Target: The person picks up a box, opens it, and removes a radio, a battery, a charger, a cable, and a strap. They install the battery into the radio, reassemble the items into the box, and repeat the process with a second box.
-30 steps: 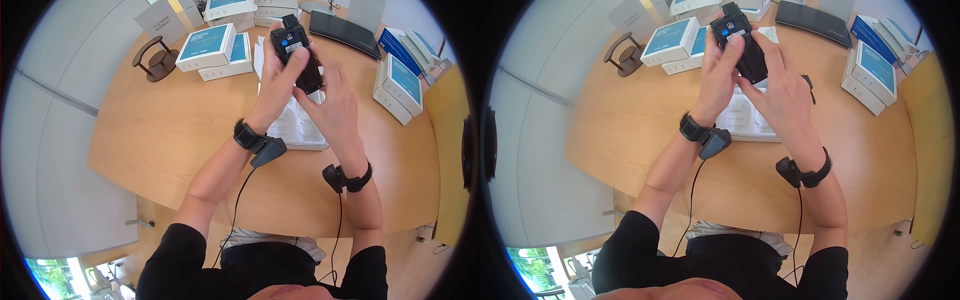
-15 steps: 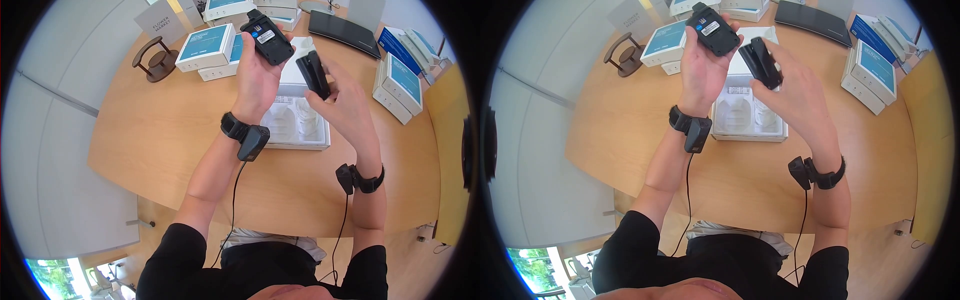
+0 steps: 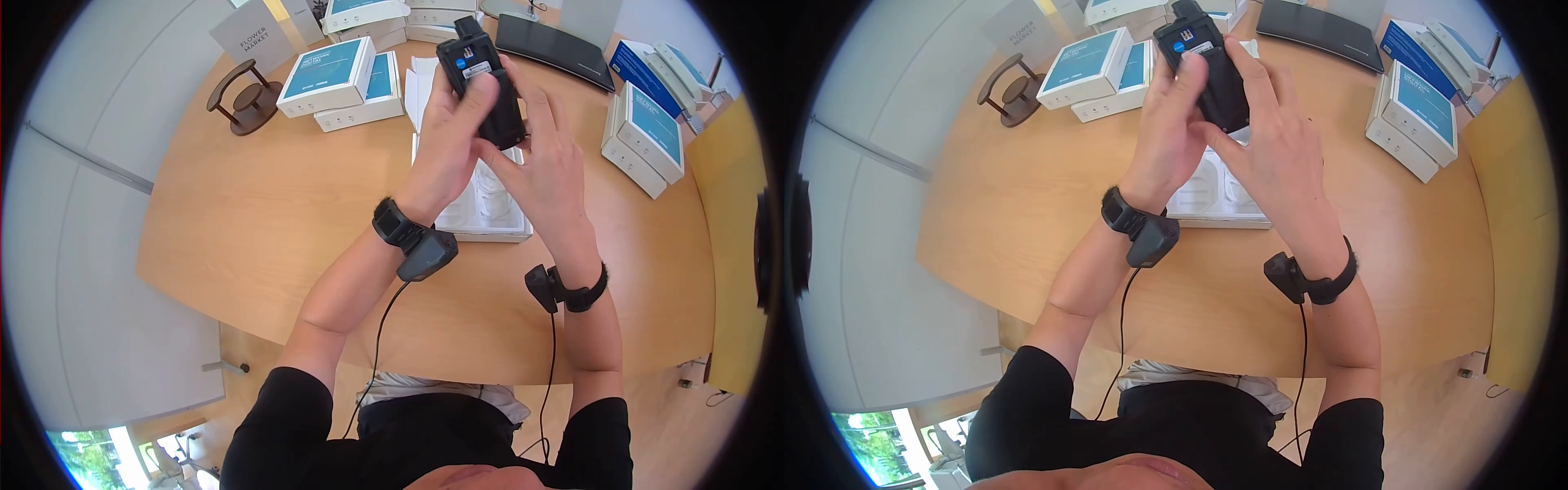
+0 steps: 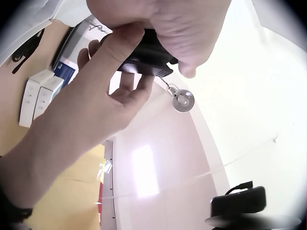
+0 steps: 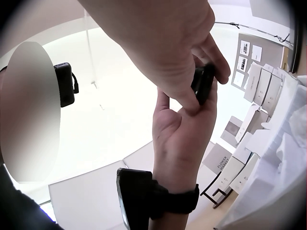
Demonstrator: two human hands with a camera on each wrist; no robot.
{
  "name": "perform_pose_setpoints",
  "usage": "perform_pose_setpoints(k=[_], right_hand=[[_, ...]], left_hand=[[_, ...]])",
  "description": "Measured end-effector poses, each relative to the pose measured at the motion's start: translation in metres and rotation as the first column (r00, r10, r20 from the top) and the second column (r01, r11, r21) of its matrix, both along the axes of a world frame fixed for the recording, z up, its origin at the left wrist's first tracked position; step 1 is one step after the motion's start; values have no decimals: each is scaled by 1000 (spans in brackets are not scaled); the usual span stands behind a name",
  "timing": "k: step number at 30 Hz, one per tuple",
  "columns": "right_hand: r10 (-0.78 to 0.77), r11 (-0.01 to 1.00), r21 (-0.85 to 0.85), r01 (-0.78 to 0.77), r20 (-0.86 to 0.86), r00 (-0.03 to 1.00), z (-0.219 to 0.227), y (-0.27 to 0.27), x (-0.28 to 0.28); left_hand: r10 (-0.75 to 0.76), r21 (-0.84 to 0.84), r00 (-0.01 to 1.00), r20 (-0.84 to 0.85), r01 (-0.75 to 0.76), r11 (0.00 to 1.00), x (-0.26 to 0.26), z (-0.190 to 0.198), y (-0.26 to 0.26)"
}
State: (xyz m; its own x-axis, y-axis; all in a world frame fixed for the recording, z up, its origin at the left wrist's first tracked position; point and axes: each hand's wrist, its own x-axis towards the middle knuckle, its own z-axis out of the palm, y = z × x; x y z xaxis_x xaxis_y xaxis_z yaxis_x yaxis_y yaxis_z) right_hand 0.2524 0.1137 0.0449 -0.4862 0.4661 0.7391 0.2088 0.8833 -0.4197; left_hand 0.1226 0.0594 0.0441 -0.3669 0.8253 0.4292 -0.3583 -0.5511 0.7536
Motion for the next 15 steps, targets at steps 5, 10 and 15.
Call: perform_pose_setpoints(k=[5, 10, 15], right_hand=[[51, 993, -108, -47, 30, 998, 0, -1, 1], [55, 998, 23, -58, 102, 993, 8, 4, 7], [125, 990, 67, -126, 16, 992, 18, 10, 12]], left_hand=[[137, 72, 955, -264, -122, 990, -11, -9, 11], [118, 61, 945, -305, -104, 993, -25, -9, 11], [-43, -64, 960, -277, 26, 998, -24, 1, -1]])
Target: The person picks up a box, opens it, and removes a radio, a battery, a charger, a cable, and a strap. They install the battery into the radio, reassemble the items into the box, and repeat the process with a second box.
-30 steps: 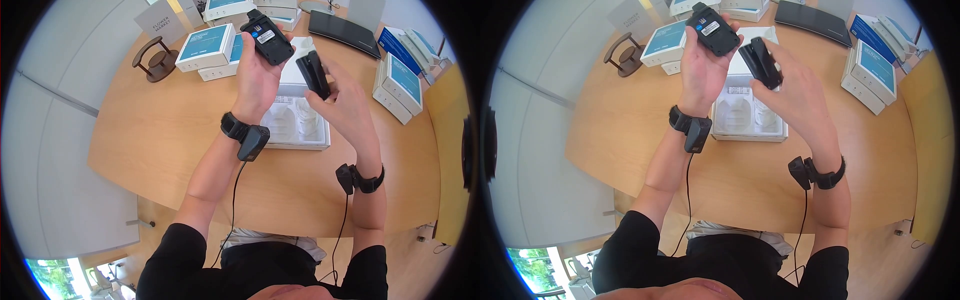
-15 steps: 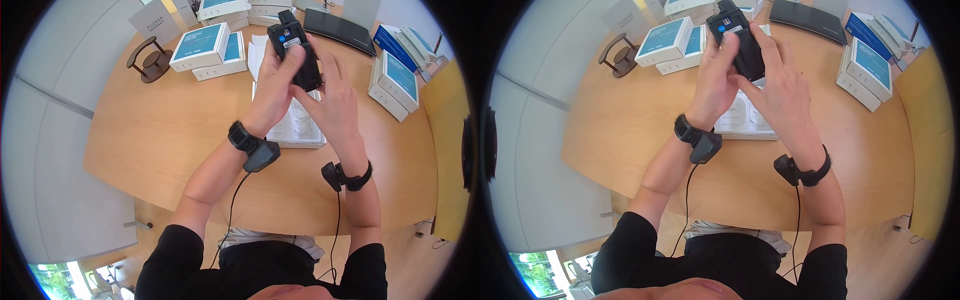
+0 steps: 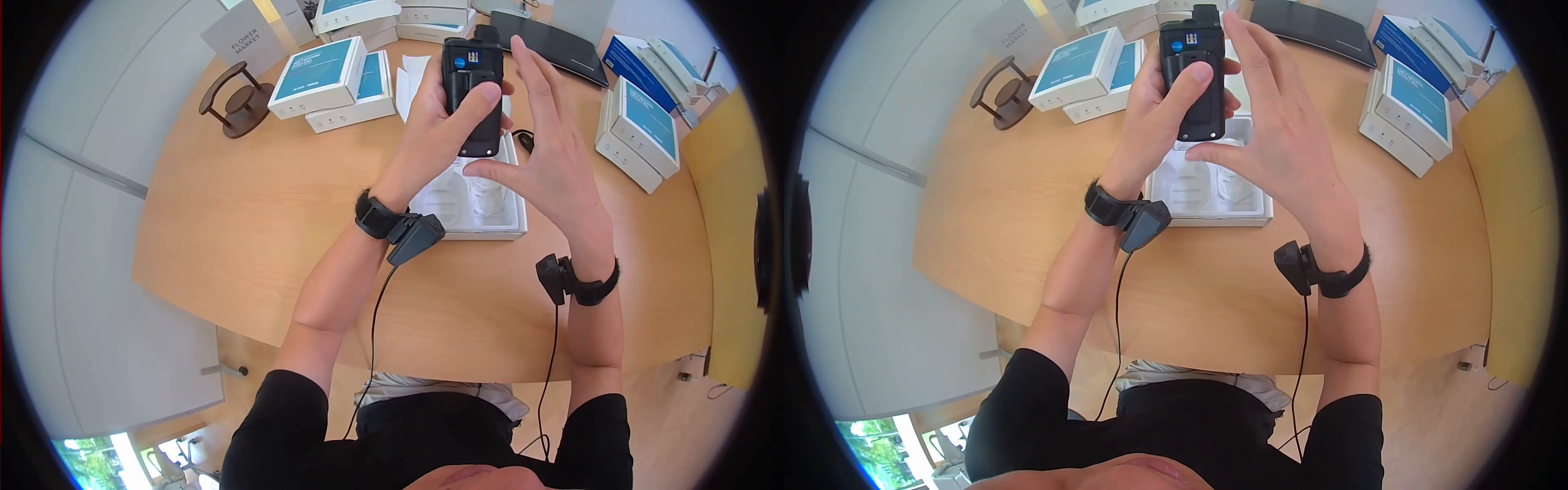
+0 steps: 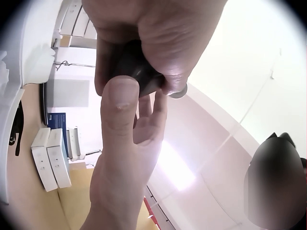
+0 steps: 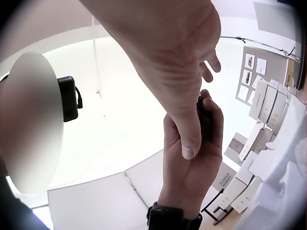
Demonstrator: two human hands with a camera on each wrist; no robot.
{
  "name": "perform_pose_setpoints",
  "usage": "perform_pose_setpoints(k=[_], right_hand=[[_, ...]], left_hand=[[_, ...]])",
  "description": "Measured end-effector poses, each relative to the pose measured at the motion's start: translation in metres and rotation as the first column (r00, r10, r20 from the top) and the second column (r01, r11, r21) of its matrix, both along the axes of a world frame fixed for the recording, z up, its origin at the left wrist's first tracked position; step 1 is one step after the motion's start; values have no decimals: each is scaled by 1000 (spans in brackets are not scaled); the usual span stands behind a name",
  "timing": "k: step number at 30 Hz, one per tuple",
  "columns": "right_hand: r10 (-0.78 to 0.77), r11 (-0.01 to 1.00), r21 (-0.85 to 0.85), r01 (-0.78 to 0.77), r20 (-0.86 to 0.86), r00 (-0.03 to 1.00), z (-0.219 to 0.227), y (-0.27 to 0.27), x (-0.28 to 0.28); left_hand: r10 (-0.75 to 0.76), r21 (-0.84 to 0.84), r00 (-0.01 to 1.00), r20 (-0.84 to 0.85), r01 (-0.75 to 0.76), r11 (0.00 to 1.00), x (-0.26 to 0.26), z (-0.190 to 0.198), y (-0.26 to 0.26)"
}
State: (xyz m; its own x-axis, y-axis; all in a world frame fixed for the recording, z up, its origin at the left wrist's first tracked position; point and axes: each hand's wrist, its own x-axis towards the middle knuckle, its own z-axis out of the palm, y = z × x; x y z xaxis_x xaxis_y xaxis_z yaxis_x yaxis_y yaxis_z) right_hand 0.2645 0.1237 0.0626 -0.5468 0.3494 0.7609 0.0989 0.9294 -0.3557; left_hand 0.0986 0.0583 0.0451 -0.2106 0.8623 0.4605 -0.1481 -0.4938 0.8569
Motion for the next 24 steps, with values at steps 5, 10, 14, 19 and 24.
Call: perform_pose_setpoints(k=[5, 10, 14, 19, 24], right_hand=[[89, 964, -258, -61, 97, 991, 1, 0, 6], [94, 971, -227, -78, 59, 994, -4, 3, 5], [108, 976, -194, -102, 20, 994, -7, 5, 3], [100, 986, -131, -101, -9, 995, -9, 7, 1], [111, 982, -148, -114, -26, 993, -9, 6, 0]], left_hand=[[-56, -52, 997, -58, 53, 997, 9, -2, -2], [-51, -66, 996, -71, 47, 997, 10, -2, -3], [-33, -43, 996, -81, 30, 999, 11, -4, -1], [-28, -38, 996, -86, 25, 999, 11, -7, 1], [-34, -46, 998, -54, 32, 998, 12, -6, 0]])
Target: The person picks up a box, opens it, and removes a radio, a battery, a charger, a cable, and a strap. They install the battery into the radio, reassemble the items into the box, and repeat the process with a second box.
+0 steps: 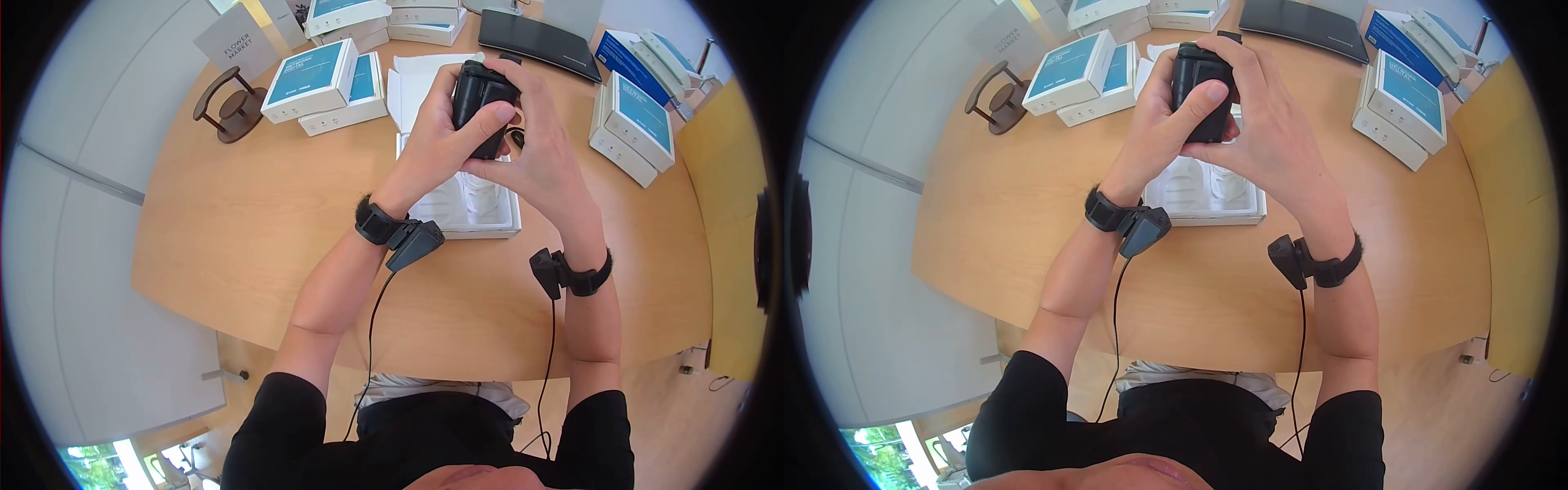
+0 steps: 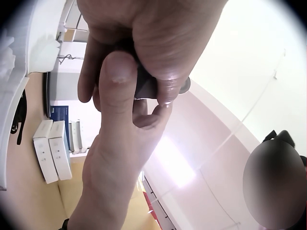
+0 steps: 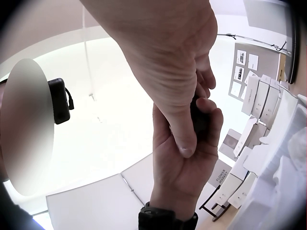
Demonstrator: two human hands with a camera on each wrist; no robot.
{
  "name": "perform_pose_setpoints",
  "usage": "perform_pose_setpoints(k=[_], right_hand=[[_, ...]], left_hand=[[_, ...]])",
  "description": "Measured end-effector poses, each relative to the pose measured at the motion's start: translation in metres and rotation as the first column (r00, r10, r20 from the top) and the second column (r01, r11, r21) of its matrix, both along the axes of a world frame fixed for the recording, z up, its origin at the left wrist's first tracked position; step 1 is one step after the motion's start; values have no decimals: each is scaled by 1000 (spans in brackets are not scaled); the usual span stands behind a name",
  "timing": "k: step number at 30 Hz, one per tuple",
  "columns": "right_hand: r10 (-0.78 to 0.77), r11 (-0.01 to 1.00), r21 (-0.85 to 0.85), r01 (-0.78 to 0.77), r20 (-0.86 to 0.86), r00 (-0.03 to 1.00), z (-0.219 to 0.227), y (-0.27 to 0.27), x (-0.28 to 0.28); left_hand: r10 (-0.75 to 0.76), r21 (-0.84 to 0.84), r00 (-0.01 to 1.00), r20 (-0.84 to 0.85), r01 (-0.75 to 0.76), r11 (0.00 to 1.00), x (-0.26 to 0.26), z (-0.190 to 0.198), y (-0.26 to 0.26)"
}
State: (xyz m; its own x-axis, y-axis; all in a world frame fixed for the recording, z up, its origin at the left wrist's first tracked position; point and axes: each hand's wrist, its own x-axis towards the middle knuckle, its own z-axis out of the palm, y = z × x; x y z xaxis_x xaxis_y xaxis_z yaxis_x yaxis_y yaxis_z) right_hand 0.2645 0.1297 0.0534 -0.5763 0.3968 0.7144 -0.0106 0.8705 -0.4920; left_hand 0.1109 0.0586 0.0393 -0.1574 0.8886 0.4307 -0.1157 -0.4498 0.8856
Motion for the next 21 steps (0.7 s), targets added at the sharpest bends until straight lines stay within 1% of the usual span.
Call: perform_pose_setpoints(k=[5, 8, 12, 15, 17, 18, 20, 21], right_hand=[[-4, 1000, 15, 5, -3, 1000, 2, -1, 1], [-5, 1000, 0, 5, 14, 1000, 2, -1, 2], [2, 1000, 20, -3, 36, 999, 4, 1, 4], [41, 999, 12, -41, 29, 999, 4, 2, 4], [90, 988, -132, -79, 81, 993, 8, -1, 5], [117, 974, -204, -95, 102, 988, 8, -2, 6], [105, 980, -180, -88, 90, 990, 5, -3, 3], [100, 982, -168, -85, 82, 992, 2, -3, 1]], left_hand=[[2, -2, 1000, 11, -2, 1000, 1, 1, 0], [5, 1, 999, -33, -5, 1000, -2, -2, 1], [-27, -17, 998, 50, 28, 999, 1, 3, -3], [-29, -38, 995, 93, 33, 999, 1, 3, -2], [-13, -56, 989, 145, 22, 998, 1, 1, 0], [34, -81, 990, 139, -23, 996, 2, 1, 1], [131, -131, 984, 121, -115, 985, 3, 1, 0], [83, -141, 975, 206, -55, 988, 1, 2, 0]])
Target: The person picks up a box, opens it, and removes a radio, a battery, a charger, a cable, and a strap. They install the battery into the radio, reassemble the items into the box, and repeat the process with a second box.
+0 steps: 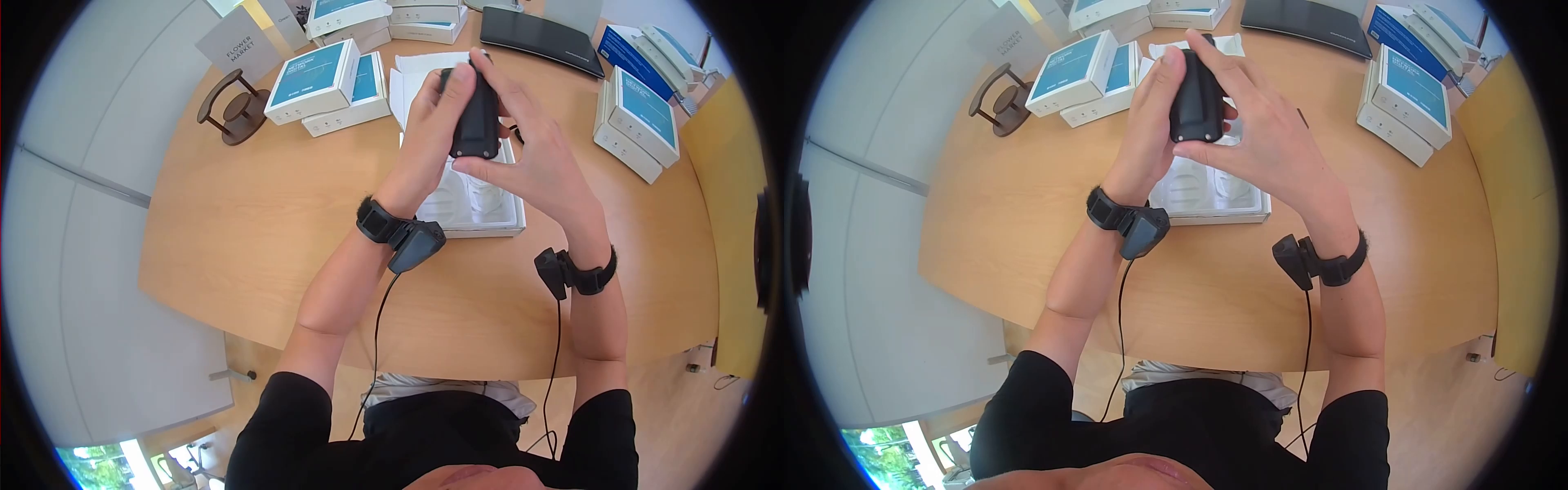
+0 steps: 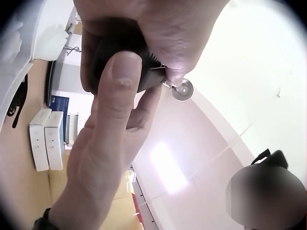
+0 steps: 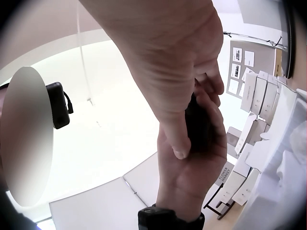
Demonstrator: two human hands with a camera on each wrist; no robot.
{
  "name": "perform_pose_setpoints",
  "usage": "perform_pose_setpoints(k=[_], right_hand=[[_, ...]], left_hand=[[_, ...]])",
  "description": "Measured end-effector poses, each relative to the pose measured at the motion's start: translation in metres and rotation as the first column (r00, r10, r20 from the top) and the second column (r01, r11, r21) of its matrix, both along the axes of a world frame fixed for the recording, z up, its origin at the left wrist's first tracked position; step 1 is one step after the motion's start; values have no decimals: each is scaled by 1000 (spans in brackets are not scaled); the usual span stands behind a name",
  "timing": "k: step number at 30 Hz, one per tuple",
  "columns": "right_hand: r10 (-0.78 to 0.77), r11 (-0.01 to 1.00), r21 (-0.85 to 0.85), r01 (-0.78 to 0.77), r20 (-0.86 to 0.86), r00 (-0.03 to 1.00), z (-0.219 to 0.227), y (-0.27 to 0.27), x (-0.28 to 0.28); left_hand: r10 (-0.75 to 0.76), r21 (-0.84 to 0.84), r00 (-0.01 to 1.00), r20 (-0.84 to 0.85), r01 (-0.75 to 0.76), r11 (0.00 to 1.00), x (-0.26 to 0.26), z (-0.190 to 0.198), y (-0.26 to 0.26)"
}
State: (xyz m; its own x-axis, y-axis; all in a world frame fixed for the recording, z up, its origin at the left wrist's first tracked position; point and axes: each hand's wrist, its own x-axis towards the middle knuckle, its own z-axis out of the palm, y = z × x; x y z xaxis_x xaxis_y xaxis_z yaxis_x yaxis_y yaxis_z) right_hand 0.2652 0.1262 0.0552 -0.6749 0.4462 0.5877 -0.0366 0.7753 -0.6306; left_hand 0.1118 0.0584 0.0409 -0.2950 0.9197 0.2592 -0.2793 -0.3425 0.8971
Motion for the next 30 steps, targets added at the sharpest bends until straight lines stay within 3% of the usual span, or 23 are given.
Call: perform_pose_setpoints(k=[2, 4, 6, 9, 12, 15, 19, 24, 30], right_hand=[[-9, 998, 60, 18, -137, 991, -7, 2, -8], [-21, 998, -56, 6, -261, 965, -17, 3, -16], [-67, 940, -335, -61, -358, 931, -25, 3, -22], [-93, 889, -455, 39, -97, 991, -20, -11, -15], [-20, 871, -492, 8, -19, 1000, -27, -20, -24], [-39, 909, -416, 13, -54, 998, -32, -22, -26], [-40, 927, -375, 19, -47, 998, -25, -27, -23], [-59, 931, -364, 34, -57, 997, -24, -30, -24], [-61, 901, -433, 26, -68, 996, -29, -32, -26]], left_hand=[[-93, 1, 981, 170, 94, 996, -7, 4, -2], [-36, 7, 932, 361, 36, 999, -12, 5, -2], [19, -2, 859, 511, -21, 1000, -17, 1, 1], [32, 17, 815, 578, -51, 999, -19, -1, 3], [80, -38, 796, 599, -72, 997, -7, 6, -2], [94, -99, 822, 562, -46, 994, -3, 0, -4], [234, -101, 835, 498, -213, 972, 8, 6, -6], [209, -12, 859, 467, -230, 973, 10, 5, -8], [246, -25, 833, 495, -269, 963, 15, 9, -8]])
